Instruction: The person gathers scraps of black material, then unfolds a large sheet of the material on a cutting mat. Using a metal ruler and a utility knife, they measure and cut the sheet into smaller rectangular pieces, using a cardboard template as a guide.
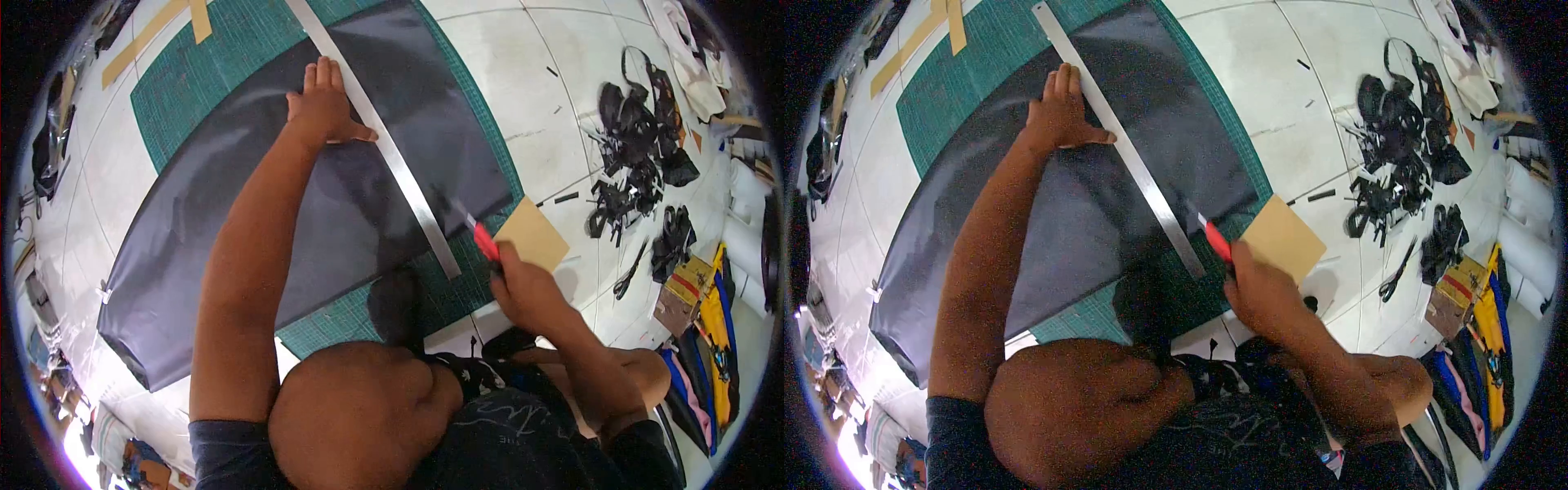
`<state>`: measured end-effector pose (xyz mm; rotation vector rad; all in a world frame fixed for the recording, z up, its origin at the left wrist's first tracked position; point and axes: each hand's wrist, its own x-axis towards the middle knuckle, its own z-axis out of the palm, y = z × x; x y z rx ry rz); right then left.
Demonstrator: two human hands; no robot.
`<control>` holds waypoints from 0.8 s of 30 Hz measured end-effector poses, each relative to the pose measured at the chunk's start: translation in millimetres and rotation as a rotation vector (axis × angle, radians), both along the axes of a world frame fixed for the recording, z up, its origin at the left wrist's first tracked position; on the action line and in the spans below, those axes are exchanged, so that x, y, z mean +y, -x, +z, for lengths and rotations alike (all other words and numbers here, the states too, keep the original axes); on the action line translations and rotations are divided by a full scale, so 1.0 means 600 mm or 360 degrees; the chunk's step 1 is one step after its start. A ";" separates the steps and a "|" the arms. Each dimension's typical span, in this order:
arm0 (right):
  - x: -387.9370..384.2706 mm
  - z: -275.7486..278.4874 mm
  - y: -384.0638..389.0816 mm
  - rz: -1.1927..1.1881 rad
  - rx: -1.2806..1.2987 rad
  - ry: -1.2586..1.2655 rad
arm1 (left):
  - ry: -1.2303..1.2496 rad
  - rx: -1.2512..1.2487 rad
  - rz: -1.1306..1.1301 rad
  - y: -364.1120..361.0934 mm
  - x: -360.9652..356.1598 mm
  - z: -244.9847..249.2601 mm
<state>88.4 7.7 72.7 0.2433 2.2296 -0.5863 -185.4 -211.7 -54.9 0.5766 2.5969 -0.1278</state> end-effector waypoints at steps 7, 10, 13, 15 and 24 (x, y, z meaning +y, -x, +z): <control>-0.072 -0.153 0.276 -0.0152 0.0744 0.0112 | -0.0036 -0.0074 0.0025 0.005 -0.001 0.007; -0.132 -0.200 0.393 -0.0214 0.0883 0.0160 | 0.0015 -0.0076 0.0010 0.005 -0.003 0.011; -0.174 -0.208 0.462 -0.0235 0.0867 0.0129 | -0.0028 -0.0072 0.0008 0.006 -0.003 0.006; -0.187 -0.209 0.483 -0.0243 0.0834 0.0126 | -0.0095 -0.0066 0.0017 0.006 -0.009 0.003; -0.194 -0.216 0.492 -0.0258 0.0808 0.0120 | -0.0030 -0.0071 0.0023 0.004 -0.005 0.012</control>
